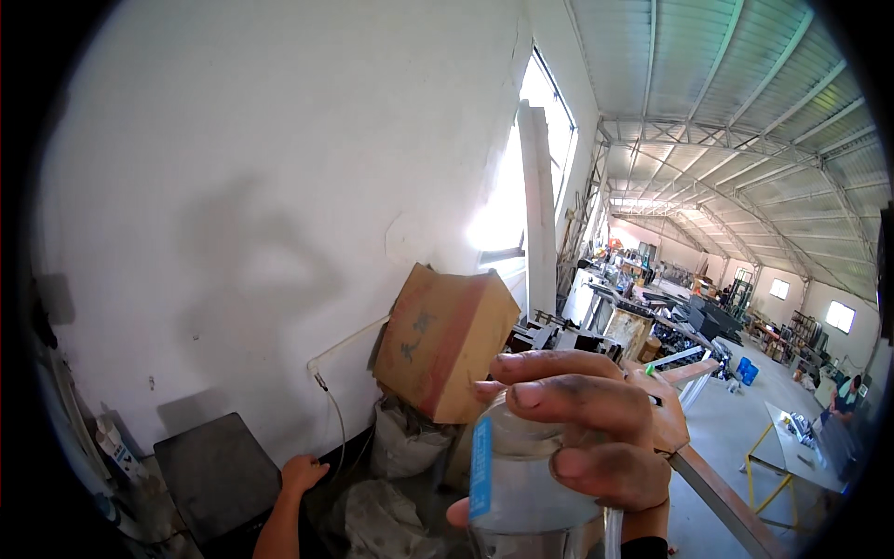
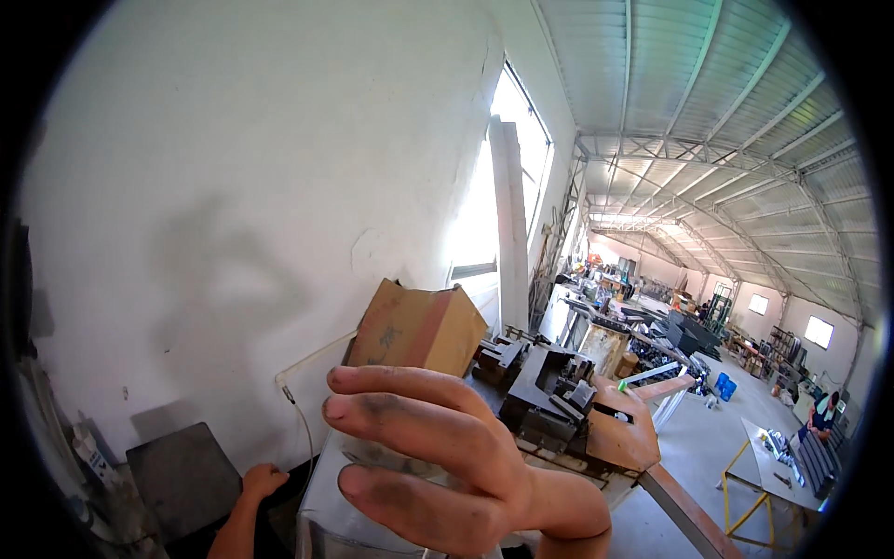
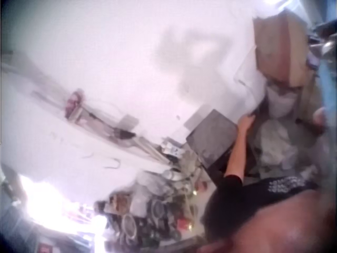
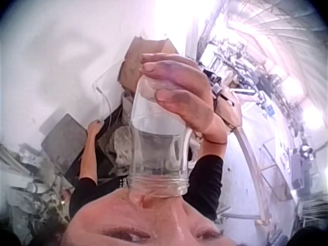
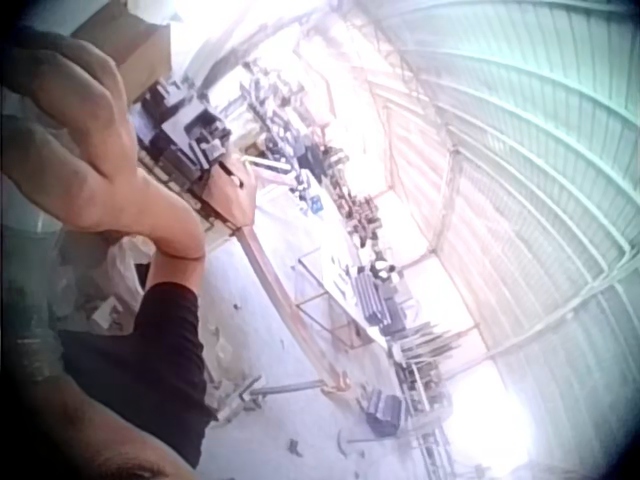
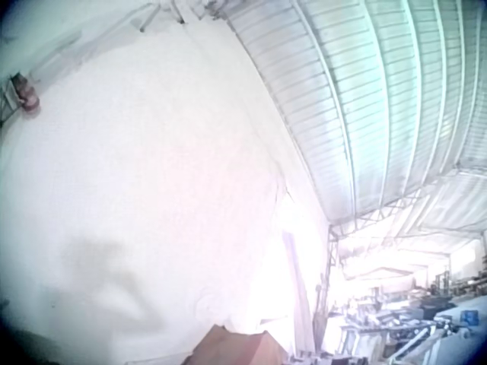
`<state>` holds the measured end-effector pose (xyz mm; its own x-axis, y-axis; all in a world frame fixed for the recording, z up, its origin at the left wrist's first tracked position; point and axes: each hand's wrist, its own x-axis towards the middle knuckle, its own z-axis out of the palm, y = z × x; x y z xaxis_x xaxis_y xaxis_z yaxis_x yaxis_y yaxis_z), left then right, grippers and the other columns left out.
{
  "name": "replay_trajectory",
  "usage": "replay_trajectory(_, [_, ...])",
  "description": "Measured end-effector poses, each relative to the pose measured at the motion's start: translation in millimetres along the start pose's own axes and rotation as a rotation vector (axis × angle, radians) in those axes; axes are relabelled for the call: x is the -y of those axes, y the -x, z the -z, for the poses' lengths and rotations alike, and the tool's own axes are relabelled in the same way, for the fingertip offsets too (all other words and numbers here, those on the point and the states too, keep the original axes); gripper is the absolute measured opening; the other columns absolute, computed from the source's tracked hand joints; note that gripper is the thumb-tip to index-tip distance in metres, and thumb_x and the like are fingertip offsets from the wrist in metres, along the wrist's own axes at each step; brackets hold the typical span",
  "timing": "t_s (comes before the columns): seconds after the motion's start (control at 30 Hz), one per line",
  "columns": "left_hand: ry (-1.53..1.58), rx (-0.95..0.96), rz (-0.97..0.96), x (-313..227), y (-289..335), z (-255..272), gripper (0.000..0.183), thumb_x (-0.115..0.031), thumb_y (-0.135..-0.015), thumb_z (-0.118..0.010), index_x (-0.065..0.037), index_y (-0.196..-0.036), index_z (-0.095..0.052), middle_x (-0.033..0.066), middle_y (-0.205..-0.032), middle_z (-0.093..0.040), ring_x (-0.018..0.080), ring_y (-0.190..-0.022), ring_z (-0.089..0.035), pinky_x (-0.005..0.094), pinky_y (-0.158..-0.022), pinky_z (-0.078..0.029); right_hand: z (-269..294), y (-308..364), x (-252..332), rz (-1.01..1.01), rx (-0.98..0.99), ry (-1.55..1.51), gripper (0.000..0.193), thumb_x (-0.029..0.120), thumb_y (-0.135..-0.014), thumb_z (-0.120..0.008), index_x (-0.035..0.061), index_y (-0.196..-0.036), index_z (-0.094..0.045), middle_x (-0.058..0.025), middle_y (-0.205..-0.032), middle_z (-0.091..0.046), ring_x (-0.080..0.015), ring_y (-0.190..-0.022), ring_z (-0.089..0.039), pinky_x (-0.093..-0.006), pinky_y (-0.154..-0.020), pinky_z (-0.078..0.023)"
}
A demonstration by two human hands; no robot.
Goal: The person walks to a dispenser, removes a component, applies tape to it, and reinserts it while holding a glass jar.
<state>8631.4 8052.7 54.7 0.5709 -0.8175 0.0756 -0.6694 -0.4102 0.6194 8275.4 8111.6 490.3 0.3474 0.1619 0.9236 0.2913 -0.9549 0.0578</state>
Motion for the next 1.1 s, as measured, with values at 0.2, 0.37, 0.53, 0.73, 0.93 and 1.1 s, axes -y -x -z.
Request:
replay_trajectory(0.2, [-0.007, -0.015, 0.009, 5, 0, 0, 0.051, -0.051, -0.074, -0.064, -0.004, -0.093, -0.070, 0.0174, -0.093, -0.067, 0.0343, -0.090, -0.063, 0.0417, -0.080, -0.049, 12, -5, -4, 0.069, 0.020, 0.009, 0.084, 0.004, -0.052, -0.090, 0.0224, -0.120, -0.044, -0.0100, -0.119, -0.048, -0.0339, -0.110, -0.055, -0.0436, -0.083, -0.058])
replay_trajectory(0.37, [-0.043, 0.036, 0.010, 7, -5, -3, 0.052, -0.052, -0.075, -0.062, -0.005, -0.095, -0.071, 0.0156, -0.093, -0.068, 0.0326, -0.091, -0.063, 0.0413, -0.081, -0.049, 24, -13, -4, 0.125, 0.074, 0.034, 0.083, 0.005, -0.051, -0.091, 0.0230, -0.118, -0.046, -0.0100, -0.120, -0.047, -0.0355, -0.110, -0.054, -0.0431, -0.082, -0.059])
replay_trajectory(0.53, [-0.090, 0.072, 0.007, 1, -10, -1, 0.053, -0.053, -0.074, -0.061, -0.006, -0.095, -0.071, 0.0131, -0.094, -0.069, 0.0313, -0.092, -0.063, 0.0405, -0.081, -0.049, 26, -13, 3, 0.166, 0.017, 0.064, 0.082, 0.005, -0.051, -0.091, 0.0221, -0.117, -0.046, -0.0114, -0.121, -0.047, -0.0352, -0.110, -0.055, -0.0425, -0.081, -0.059])
replay_trajectory(0.73, [-0.044, 0.043, 0.031, 18, 10, -6, 0.051, -0.051, -0.074, -0.062, -0.005, -0.092, -0.070, 0.0161, -0.091, -0.067, 0.0330, -0.089, -0.063, 0.0421, -0.078, -0.049, 25, -1, -20, 0.163, 0.092, -0.041, 0.076, 0.005, -0.057, -0.088, 0.0179, -0.119, -0.046, -0.0150, -0.119, -0.050, -0.0361, -0.108, -0.056, -0.0422, -0.083, -0.057])
replay_trajectory(0.93, [-0.078, 0.084, 0.037, -13, 12, 9, 0.047, -0.050, -0.077, -0.060, -0.005, -0.092, -0.067, 0.0188, -0.093, -0.066, 0.0372, -0.091, -0.061, 0.0457, -0.077, -0.047, -10, 62, -59, -0.125, 0.404, -0.586, 0.040, 0.008, -0.084, -0.067, 0.0015, -0.118, -0.047, -0.0253, -0.124, -0.048, -0.0422, -0.111, -0.053, -0.0536, -0.093, -0.047])
replay_trajectory(1.1, [0.598, -0.332, -0.006, -5, 13, 12, 0.037, -0.035, -0.088, -0.062, 0.000, -0.101, -0.065, 0.0119, -0.092, -0.067, 0.0185, -0.085, -0.060, 0.0313, -0.078, -0.046, -65, 170, -57, -1.001, 0.080, -1.147, 0.091, 0.034, -0.060, -0.090, 0.0016, -0.129, -0.039, -0.0182, -0.116, -0.057, -0.0266, -0.104, -0.059, -0.0379, -0.086, -0.049])
